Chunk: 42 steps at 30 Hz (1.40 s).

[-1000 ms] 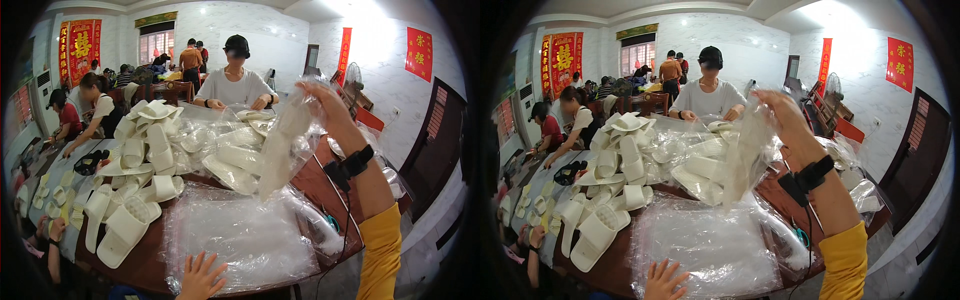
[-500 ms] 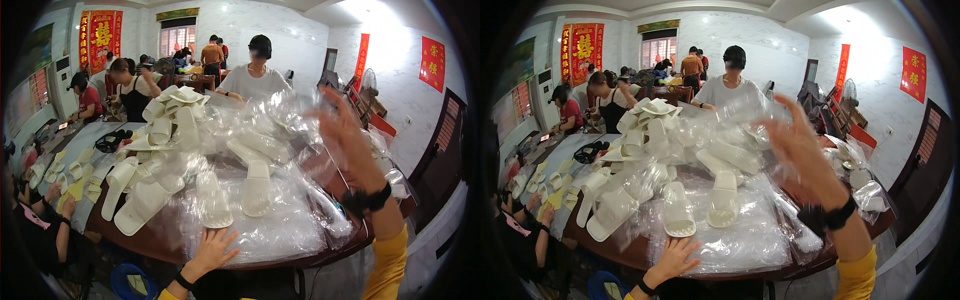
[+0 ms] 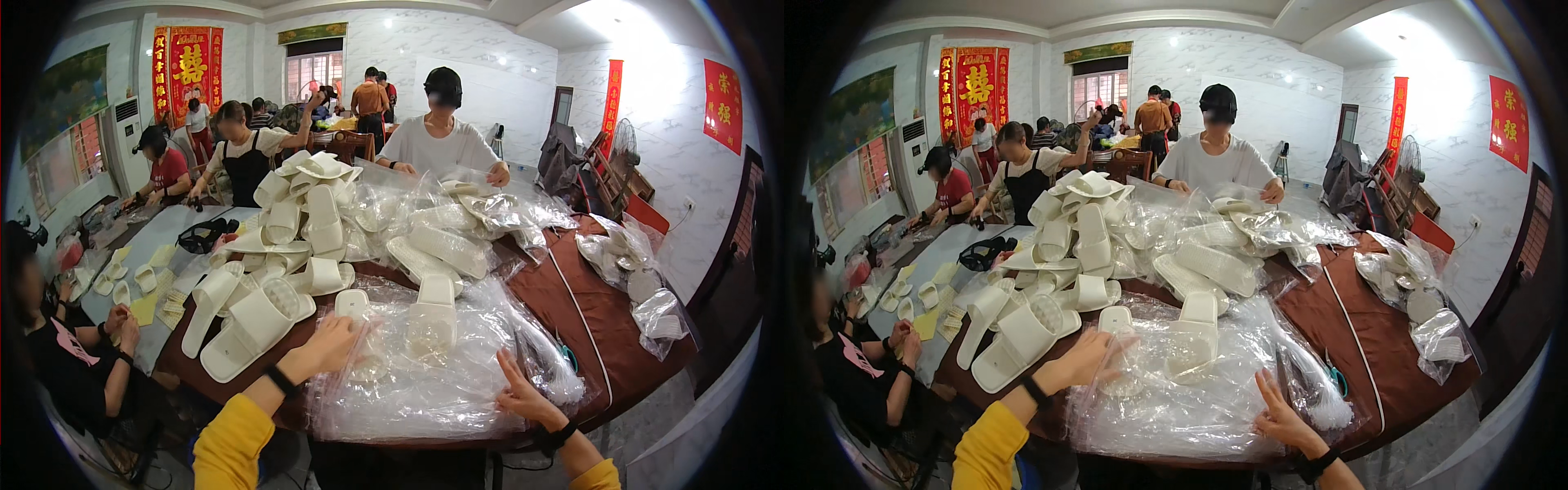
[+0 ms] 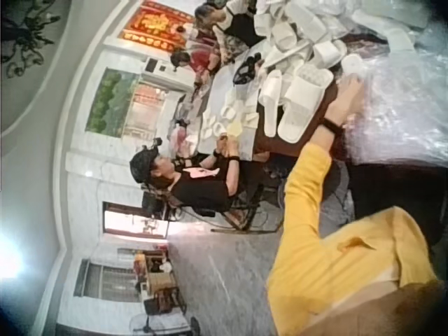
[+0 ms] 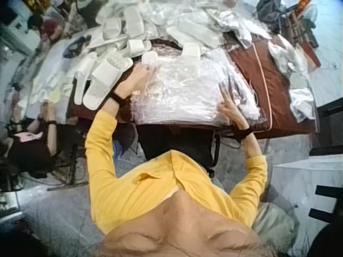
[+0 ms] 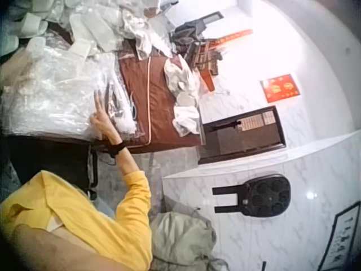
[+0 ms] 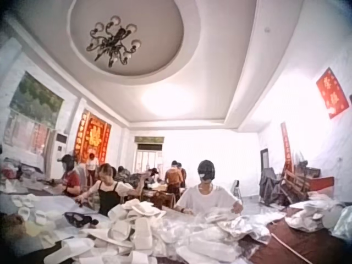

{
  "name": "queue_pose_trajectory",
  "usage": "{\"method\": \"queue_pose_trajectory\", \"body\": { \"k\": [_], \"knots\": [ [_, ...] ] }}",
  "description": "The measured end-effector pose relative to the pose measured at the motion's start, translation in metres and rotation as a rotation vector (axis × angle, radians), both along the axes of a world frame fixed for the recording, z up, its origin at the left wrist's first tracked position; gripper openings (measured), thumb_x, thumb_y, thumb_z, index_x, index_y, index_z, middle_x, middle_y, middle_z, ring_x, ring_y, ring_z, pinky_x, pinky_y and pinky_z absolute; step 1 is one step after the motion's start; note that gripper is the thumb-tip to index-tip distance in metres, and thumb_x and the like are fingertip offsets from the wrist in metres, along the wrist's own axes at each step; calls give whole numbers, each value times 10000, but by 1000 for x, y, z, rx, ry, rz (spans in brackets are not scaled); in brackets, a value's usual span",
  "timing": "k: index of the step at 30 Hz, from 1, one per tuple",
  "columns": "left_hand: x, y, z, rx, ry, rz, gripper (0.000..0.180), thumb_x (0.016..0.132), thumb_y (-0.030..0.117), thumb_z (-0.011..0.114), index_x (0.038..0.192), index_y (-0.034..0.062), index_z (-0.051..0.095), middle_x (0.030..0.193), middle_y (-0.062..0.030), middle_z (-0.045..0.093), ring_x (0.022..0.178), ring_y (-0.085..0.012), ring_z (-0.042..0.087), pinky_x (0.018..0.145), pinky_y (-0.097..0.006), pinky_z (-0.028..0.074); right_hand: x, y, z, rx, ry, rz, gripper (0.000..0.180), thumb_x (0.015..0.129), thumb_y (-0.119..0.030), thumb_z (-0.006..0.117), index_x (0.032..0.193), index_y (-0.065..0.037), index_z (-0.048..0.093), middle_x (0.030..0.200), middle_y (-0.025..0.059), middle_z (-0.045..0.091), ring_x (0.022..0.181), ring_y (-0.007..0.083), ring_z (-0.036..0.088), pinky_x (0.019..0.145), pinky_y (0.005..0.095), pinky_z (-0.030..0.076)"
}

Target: The person is packaging pairs of plastic slippers into plastic bags at a shared workshop table.

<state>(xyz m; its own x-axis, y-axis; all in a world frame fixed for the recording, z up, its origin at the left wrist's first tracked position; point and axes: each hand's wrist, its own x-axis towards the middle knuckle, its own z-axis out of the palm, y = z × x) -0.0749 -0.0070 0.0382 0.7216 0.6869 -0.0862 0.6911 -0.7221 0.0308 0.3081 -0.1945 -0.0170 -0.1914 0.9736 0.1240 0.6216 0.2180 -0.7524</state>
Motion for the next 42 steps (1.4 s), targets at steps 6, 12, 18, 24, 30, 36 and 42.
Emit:
{"method": "queue_pose_trajectory", "body": {
  "k": [6, 12, 18, 24, 30, 36, 42],
  "knots": [
    [27, 59, -2, -560, -628, -250, 1078, 754, 290, 800, 1558, 108, 105, 1452, -234, 407, 1246, -341, 463, 1093, -441, 320, -4, -11, -3, -174, 564, -114, 990, 816, 78, 501, 1562, -217, -79, 1628, 90, 34, 788, 130, 540, 696, 255, 495],
    [60, 80, -8, -750, -648, 31, 867, 903, 226, 656, 1562, 138, 100, 1348, -218, 547, 1183, -287, 557, 975, -369, 435, 14, 3, -21, -104, 1188, -297, 1008, 788, 145, 404, 1555, -338, -37, 1603, 89, 111, 1160, 273, 547, 901, 460, 538],
    [109, 70, -16, -509, -592, -94, 402, 914, 337, 655, 1231, 92, 635, 1105, -183, 684, 1008, -289, 637, 889, -363, 484, 16, -3, -33, -48, 1107, -225, 988, 808, 147, 409, 1555, -330, -26, 1597, 121, 122, 1314, 316, 421, 928, 481, 521],
    [89, 53, 14, -198, -621, 68, 350, 854, 369, 699, 975, 41, 710, 922, -207, 693, 837, -353, 653, 767, -400, 503, 4, -7, -23, -180, 894, -352, 1048, 692, 176, 352, 1568, -256, -28, 1578, 117, 218, 707, 93, 521, 670, 257, 533],
    [-40, 80, 78, 56, -1077, 431, 387, 877, 378, 685, 784, 3, 678, 690, -114, 659, 606, -193, 621, 573, -353, 469, 5, -1, -17, 63, 458, -364, 1009, 679, 163, 366, 1570, -148, 9, 1628, 135, 42, 1015, 169, 548, 762, 237, 511],
    [-172, 116, 32, 365, -653, 744, 363, 919, 382, 566, 945, 35, 672, 931, -189, 691, 894, -373, 652, 754, -437, 492, -3, 11, -17, 68, 395, -361, 1005, 690, 149, 453, 1566, -128, 47, 1618, 161, -18, 1389, 260, 307, 753, 219, 540],
    [-165, 92, 20, 878, -788, 734, 266, 954, 153, 522, 1172, 34, 616, 1073, -158, 582, 1047, -366, 550, 950, -435, 413, -13, -4, 30, 233, 123, -331, 1085, 702, 108, 637, 1560, -118, 13, 1604, 190, -88, 1435, 321, 235, 713, 248, 575]
  ]
}}
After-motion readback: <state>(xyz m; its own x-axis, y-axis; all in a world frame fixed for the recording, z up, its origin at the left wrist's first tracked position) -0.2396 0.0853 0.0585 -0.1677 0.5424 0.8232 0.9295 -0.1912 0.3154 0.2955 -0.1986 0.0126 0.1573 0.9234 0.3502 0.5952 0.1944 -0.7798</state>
